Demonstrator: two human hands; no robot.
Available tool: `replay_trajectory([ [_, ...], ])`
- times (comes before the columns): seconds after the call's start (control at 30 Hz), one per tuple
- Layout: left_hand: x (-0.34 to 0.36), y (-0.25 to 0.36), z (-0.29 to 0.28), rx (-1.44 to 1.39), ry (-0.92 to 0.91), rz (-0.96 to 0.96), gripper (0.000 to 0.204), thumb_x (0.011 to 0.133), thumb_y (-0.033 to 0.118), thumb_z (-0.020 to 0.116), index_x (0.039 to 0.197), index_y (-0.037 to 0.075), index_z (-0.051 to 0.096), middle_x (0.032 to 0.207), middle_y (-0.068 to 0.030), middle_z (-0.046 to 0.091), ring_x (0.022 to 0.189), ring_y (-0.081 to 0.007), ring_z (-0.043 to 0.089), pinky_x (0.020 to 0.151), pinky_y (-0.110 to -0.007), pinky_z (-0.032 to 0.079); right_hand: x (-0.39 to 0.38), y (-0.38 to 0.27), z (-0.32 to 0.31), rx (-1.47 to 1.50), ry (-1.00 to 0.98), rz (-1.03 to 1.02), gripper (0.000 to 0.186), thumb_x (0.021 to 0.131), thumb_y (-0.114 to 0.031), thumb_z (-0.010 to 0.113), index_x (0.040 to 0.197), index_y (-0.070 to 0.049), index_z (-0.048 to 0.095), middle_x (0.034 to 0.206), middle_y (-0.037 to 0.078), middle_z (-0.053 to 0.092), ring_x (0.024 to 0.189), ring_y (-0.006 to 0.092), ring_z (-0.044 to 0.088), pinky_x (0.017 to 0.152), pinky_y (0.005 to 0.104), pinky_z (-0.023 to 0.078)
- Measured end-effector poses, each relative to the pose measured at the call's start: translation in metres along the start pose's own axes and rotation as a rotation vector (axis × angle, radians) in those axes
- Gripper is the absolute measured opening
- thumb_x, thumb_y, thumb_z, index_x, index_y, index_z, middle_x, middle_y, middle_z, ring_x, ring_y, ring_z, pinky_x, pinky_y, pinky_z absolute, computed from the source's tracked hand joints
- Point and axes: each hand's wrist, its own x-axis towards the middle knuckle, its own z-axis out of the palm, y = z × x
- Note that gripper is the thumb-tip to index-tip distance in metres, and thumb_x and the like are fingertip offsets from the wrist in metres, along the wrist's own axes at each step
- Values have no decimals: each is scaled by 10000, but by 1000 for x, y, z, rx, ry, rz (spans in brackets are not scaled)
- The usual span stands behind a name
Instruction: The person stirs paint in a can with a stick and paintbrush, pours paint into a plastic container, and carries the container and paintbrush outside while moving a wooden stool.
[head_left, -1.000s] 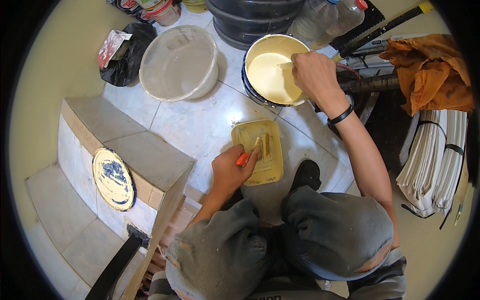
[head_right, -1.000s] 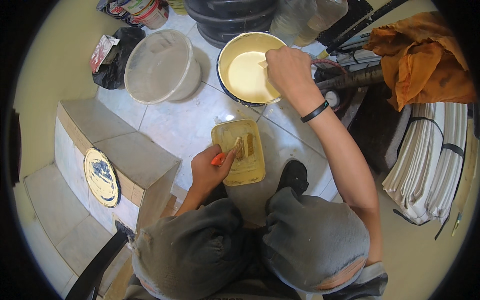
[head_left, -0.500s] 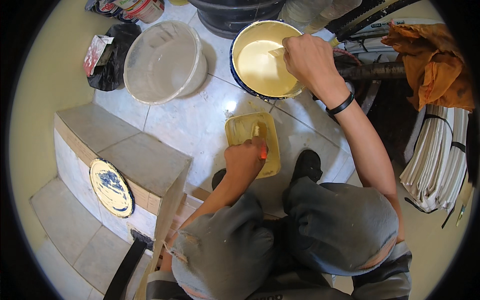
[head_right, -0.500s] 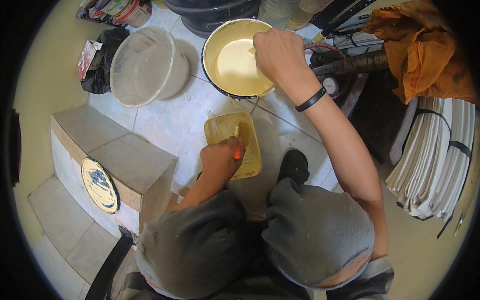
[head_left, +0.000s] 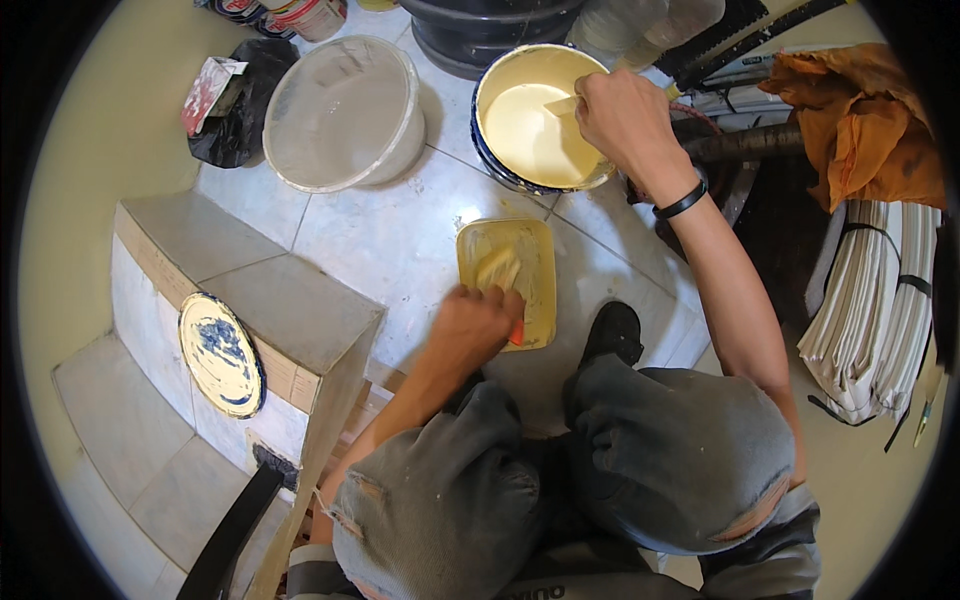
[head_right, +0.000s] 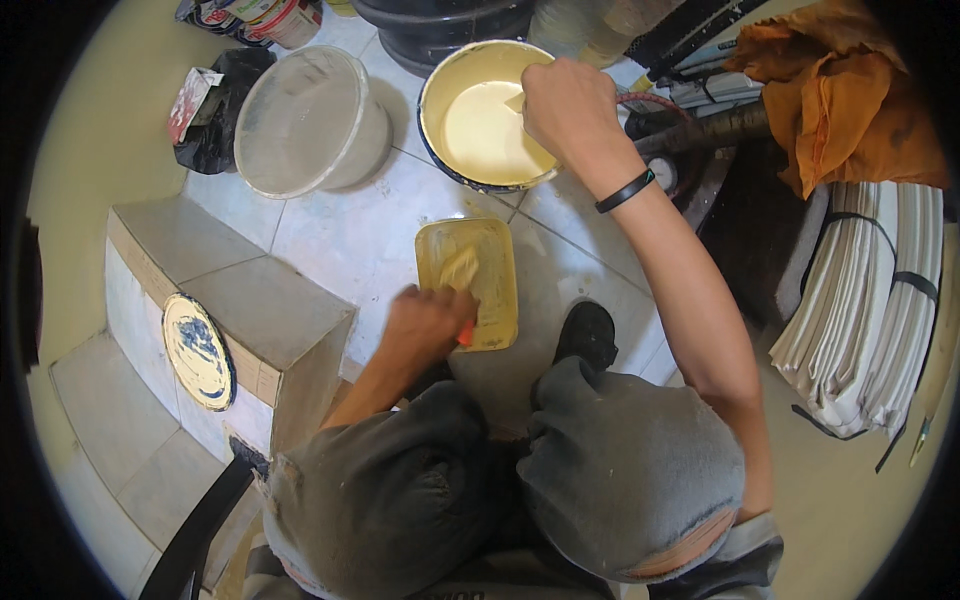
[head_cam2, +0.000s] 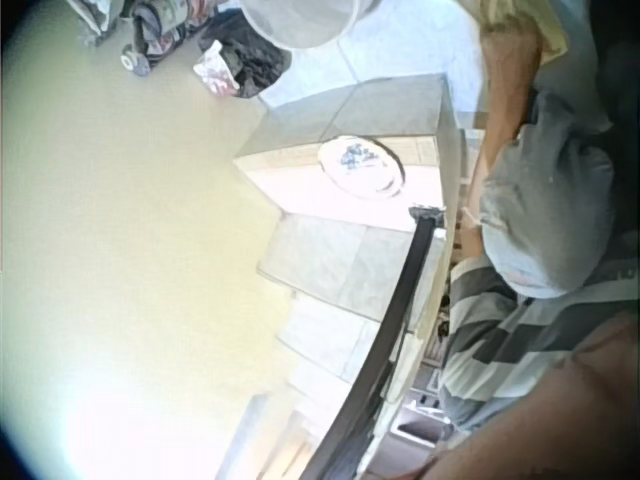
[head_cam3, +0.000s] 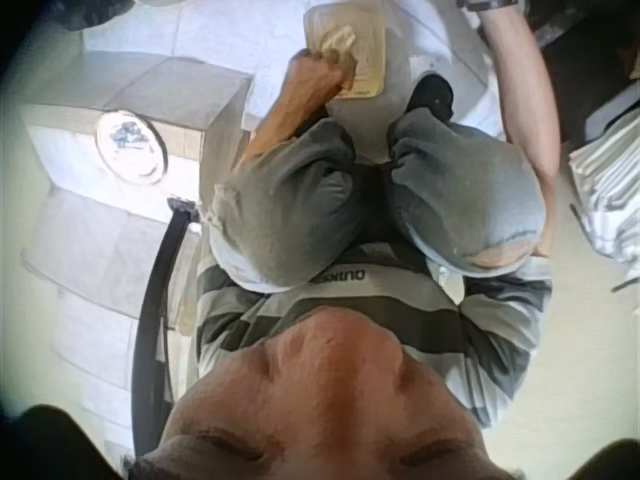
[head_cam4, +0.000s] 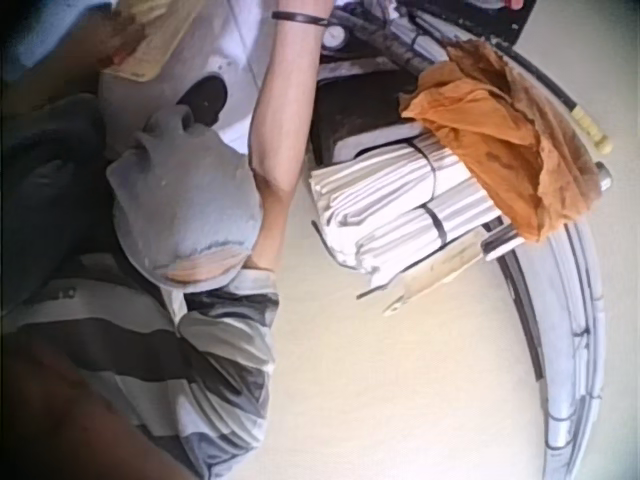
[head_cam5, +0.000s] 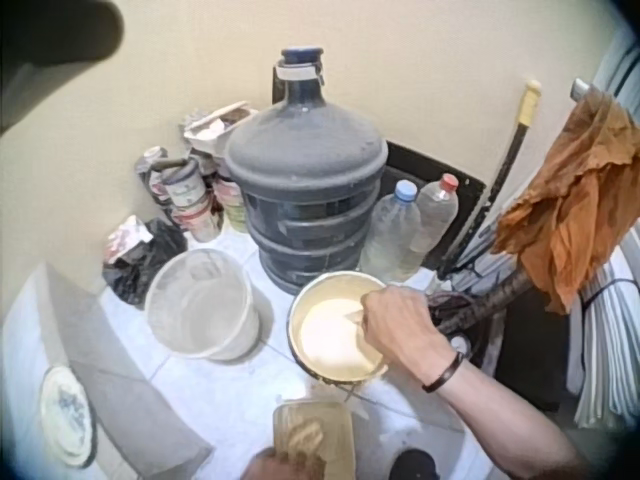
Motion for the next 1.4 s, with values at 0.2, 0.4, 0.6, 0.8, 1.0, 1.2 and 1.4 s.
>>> replay_trajectory([
  [0.2,-5,20,30,-43,-277,116,192,851,240,717,797,92,608,679,-88,640,588,-286,671,554,-422,521,-1,3,3,12,-30,23,153,803,-95,642,807,0,762,792,244,725,778,405,741,696,491,596],
  [0.4,9,3,13,-401,-172,-255,246,962,248,654,808,58,626,691,-170,663,636,-378,668,563,-472,524,-5,8,1,44,12,39,147,804,-90,634,794,4,746,789,247,720,767,421,733,705,501,591],
  [0.6,25,-2,-35,-383,-21,-281,279,977,278,643,790,74,611,686,-139,665,582,-371,648,532,-467,514,-6,17,12,50,1,53,155,804,-99,634,801,11,744,793,249,717,762,423,728,695,505,587],
  [0.8,-12,-3,-14,-227,6,-196,326,933,238,709,700,109,521,613,-93,601,490,-342,582,480,-416,462,2,11,3,63,13,41,182,833,-172,662,877,-32,770,779,250,701,760,430,706,714,516,576],
  [1.0,-18,-6,-10,-113,40,-195,311,904,244,734,707,124,526,582,-65,583,429,-308,529,442,-394,421,-3,13,-3,77,7,69,194,805,-126,617,823,2,762,807,262,717,784,448,723,722,525,581],
  [1.2,-40,2,-13,-151,145,-200,314,877,213,753,692,130,513,557,-51,581,409,-280,522,438,-371,411,-7,10,-3,95,1,35,177,794,-130,634,817,-7,760,815,258,719,797,448,724,734,530,581],
  [1.4,-36,-2,-21,-133,88,-251,345,922,212,734,682,109,509,528,-66,564,427,-308,541,440,-370,430,-15,3,-5,80,-22,77,173,808,-114,636,840,-9,770,817,261,719,805,434,731,734,527,587],
])
